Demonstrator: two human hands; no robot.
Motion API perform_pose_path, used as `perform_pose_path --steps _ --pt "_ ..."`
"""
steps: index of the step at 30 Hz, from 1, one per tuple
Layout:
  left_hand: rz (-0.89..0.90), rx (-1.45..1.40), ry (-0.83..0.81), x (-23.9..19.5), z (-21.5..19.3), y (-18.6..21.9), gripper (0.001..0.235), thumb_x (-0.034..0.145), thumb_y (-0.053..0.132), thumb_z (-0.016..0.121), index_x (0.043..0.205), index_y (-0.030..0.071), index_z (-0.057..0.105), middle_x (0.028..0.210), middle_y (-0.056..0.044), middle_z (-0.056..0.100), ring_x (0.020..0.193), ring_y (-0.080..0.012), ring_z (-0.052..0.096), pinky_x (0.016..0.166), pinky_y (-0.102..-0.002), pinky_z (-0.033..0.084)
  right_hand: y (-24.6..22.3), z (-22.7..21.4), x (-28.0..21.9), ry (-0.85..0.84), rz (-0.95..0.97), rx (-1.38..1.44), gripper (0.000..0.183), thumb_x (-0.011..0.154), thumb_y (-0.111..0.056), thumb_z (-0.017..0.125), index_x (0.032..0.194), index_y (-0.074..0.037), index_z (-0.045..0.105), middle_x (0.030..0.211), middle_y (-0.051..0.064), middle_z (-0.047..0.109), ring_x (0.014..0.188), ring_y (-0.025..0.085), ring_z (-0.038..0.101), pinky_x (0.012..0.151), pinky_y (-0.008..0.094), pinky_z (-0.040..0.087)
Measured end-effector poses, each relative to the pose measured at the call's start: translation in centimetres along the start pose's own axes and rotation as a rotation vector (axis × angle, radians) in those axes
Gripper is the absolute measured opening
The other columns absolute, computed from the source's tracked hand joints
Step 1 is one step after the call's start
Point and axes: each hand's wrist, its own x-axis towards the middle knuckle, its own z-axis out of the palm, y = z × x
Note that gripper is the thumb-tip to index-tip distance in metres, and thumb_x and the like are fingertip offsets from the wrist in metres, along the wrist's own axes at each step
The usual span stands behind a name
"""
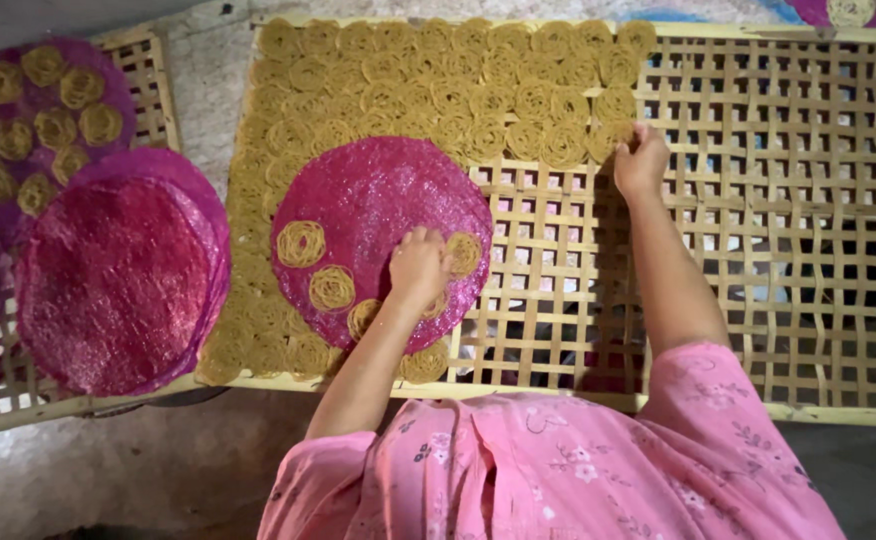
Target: The person picks up small coiled noodle portions from a large woven drying rack and places them onto pink circular trays. The person continues transferring the noodle coils one by one until the tray is filled, then moves to another tray and repeats the process.
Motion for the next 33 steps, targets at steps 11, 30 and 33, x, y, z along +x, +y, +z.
perform_pose_path --steps 11,30,33 --pt "-0.062 -0.794 -0.055 -0.1 0.3 5.1 0.025 0.092 0.014 0.070 0.112 0.003 0.060 0.102 -0.013 0.073 0.092 -0.0214 0.075 0.079 -0.029 0.060 -17.2 -3.0 -12.7 -0.862 0.879 1.000 0.031 0.107 -0.023 0.054 0.125 -0.002 0.069 0.109 0.010 0.073 0.098 0.020 0.072 0.090 0.036 0.061" --pt "-0.508 -0.352 0.525 -5.4 -5.5 -20.7 0.051 0.088 -0.001 0.071 0.136 0.001 0.053 0.133 -0.025 0.053 0.115 -0.0377 0.061 0.098 -0.044 0.054 -15.9 4.6 -7.3 -0.425 0.602 1.052 0.038 0.097 -0.002 0.070 0.135 -0.008 0.068 0.110 0.002 0.071 0.082 0.012 0.062 0.062 0.024 0.048" --pt "-0.583 -0.516 0.424 -6.1 -7.8 -20.0 0.053 0.091 0.002 0.071 0.140 0.005 0.052 0.128 -0.019 0.065 0.112 -0.0288 0.068 0.098 -0.040 0.057 -15.2 4.5 -7.3 -0.359 0.553 1.041 0.036 0.098 0.001 0.066 0.133 -0.007 0.067 0.114 0.003 0.071 0.093 0.013 0.068 0.074 0.025 0.057"
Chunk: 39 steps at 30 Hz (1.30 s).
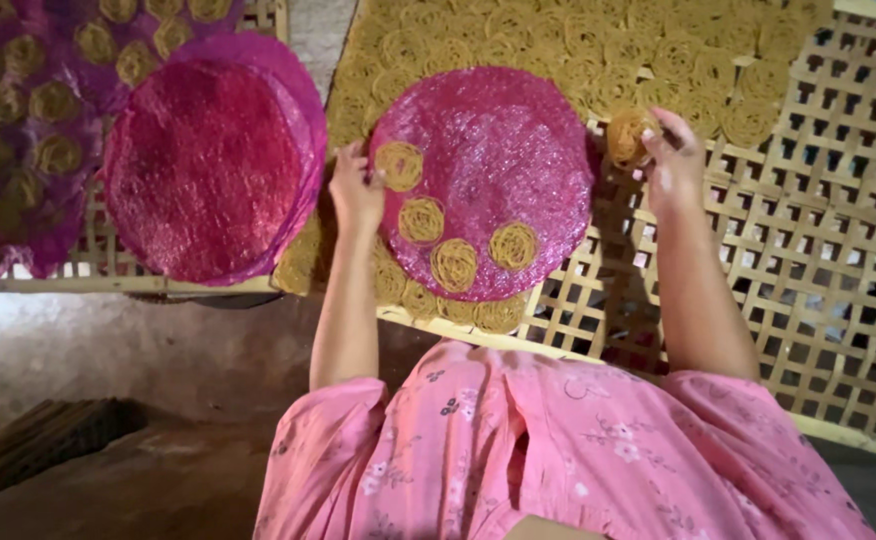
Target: The person picks up small coiled noodle portions from a large woven drying rack and places them onto pink circular trays. The person continues transferring the noodle coils one by one until the tray is filled, then moves to another tray and repeats the process.
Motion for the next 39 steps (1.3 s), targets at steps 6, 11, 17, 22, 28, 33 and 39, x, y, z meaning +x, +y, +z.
perform_pose_path --steps 6,11,17,22,28,33,39 --pt "-0.238 -0.269 -0.025 -0.6 -6.9 0.2 0.048 0.093 0.006 0.065 0.140 0.012 0.057 0.135 -0.011 0.065 0.121 -0.0224 0.067 0.107 -0.039 0.052 1.3 -0.5 1.5 0.035 0.074 -0.072 0.038 0.099 0.003 0.065 0.135 -0.009 0.069 0.113 0.005 0.070 0.087 0.017 0.060 0.070 0.028 0.048" --pt "-0.218 -0.057 -0.042 -0.2 -6.8 -3.4 0.041 0.098 0.011 0.065 0.139 0.008 0.058 0.134 -0.014 0.066 0.122 -0.0242 0.065 0.107 -0.041 0.051 3.3 1.9 1.9 -0.105 -0.100 -0.282 0.042 0.092 0.004 0.073 0.132 -0.007 0.067 0.115 0.004 0.068 0.100 0.017 0.064 0.086 0.030 0.054" --pt "-0.036 0.159 -0.003 -0.8 -5.2 -7.0 0.040 0.088 0.010 0.077 0.125 0.001 0.065 0.106 -0.016 0.076 0.097 -0.0257 0.073 0.086 -0.038 0.057 0.7 4.6 0.5 -0.041 -0.629 -0.979 0.046 0.090 0.002 0.074 0.133 -0.004 0.060 0.118 0.020 0.066 0.105 0.037 0.065 0.088 0.044 0.053" --pt "0.011 0.091 0.028 -1.6 -5.2 -6.5 0.032 0.091 0.009 0.075 0.122 0.001 0.069 0.101 -0.013 0.076 0.092 -0.0229 0.074 0.081 -0.032 0.055 -4.4 10.7 -4.0 0.184 -0.995 -1.307 0.057 0.076 -0.006 0.080 0.129 -0.004 0.059 0.113 0.024 0.062 0.098 0.045 0.060 0.083 0.052 0.050" --pt "-0.221 -0.330 -0.151 -3.5 -2.5 -0.7 0.018 0.102 0.011 0.058 0.112 0.010 0.073 0.103 -0.002 0.076 0.094 -0.0141 0.071 0.087 -0.023 0.055 -3.6 25.9 -12.6 -0.656 -0.026 -0.525 0.040 0.095 -0.026 0.069 0.132 -0.013 0.065 0.125 0.003 0.070 0.115 0.018 0.065 0.102 0.036 0.051" --pt "-0.120 -0.371 -0.060 -3.8 -2.7 1.0 0.016 0.106 0.011 0.061 0.115 0.002 0.070 0.107 -0.010 0.069 0.097 -0.0182 0.061 0.090 -0.033 0.048 0.0 26.2 -9.5 -0.461 0.158 -0.260 0.025 0.094 -0.020 0.067 0.116 -0.009 0.075 0.098 0.003 0.075 0.085 0.014 0.066 0.080 0.033 0.057" --pt "0.131 0.103 0.329 -3.7 -5.1 0.7 0.034 0.093 0.005 0.066 0.126 -0.001 0.063 0.126 -0.022 0.063 0.113 -0.0350 0.060 0.093 -0.045 0.050 1.4 9.3 -2.7 -0.056 0.226 0.157 0.021 0.093 -0.012 0.066 0.113 -0.010 0.069 0.088 -0.001 0.068 0.067 0.010 0.061 0.061 0.025 0.051"
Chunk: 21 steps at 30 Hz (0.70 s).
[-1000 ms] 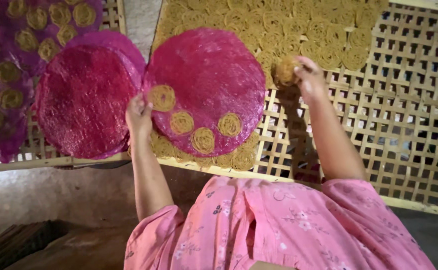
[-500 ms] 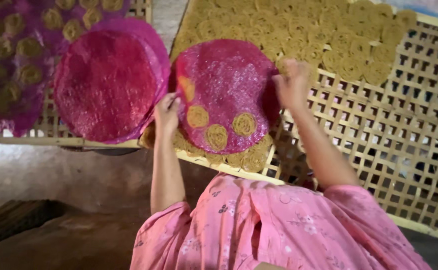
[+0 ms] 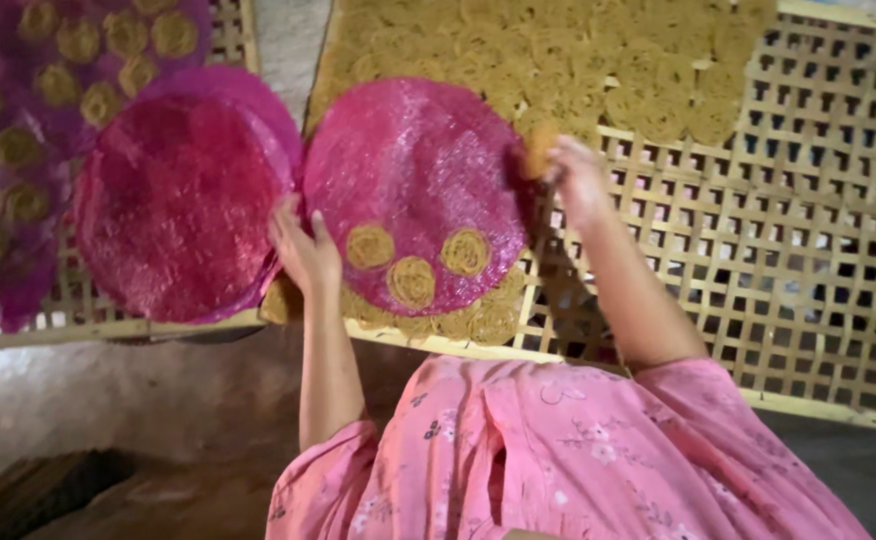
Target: The person picks up small coiled noodle portions from a large woven drying rack and places them onto pink circular trays. The person continues transferring the noodle coils one by one until the tray is filled, then moves to another tray and repeats the process.
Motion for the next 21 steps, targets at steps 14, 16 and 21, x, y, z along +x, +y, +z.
perform_pose_path --steps 14,16,21 --pt "0.400 0.242 -0.761 -8.4 7.9 7.2 0.047 0.087 0.017 0.074 0.128 0.002 0.057 0.121 -0.018 0.061 0.112 -0.0366 0.059 0.093 -0.045 0.052 -2.0 -12.4 2.9 0.332 -0.524 -1.125 0.041 0.088 -0.011 0.081 0.124 -0.002 0.064 0.105 0.016 0.069 0.095 0.031 0.068 0.086 0.042 0.054" --pt "0.395 0.287 -0.775 -8.3 8.3 6.8 0.038 0.087 0.017 0.074 0.119 0.003 0.060 0.115 -0.018 0.062 0.110 -0.0358 0.060 0.092 -0.046 0.053 -2.9 -11.2 2.1 0.339 -0.707 -1.202 0.045 0.084 -0.009 0.084 0.122 -0.001 0.062 0.108 0.021 0.068 0.100 0.039 0.065 0.088 0.046 0.053" --pt "0.572 0.314 -0.640 -8.5 8.8 7.4 0.024 0.080 0.012 0.075 0.099 0.003 0.062 0.105 -0.016 0.064 0.099 -0.0350 0.063 0.082 -0.045 0.055 -4.8 -7.1 -3.3 0.393 -0.805 -1.308 0.042 0.081 -0.006 0.082 0.115 0.003 0.060 0.105 0.027 0.062 0.098 0.045 0.060 0.084 0.051 0.050"
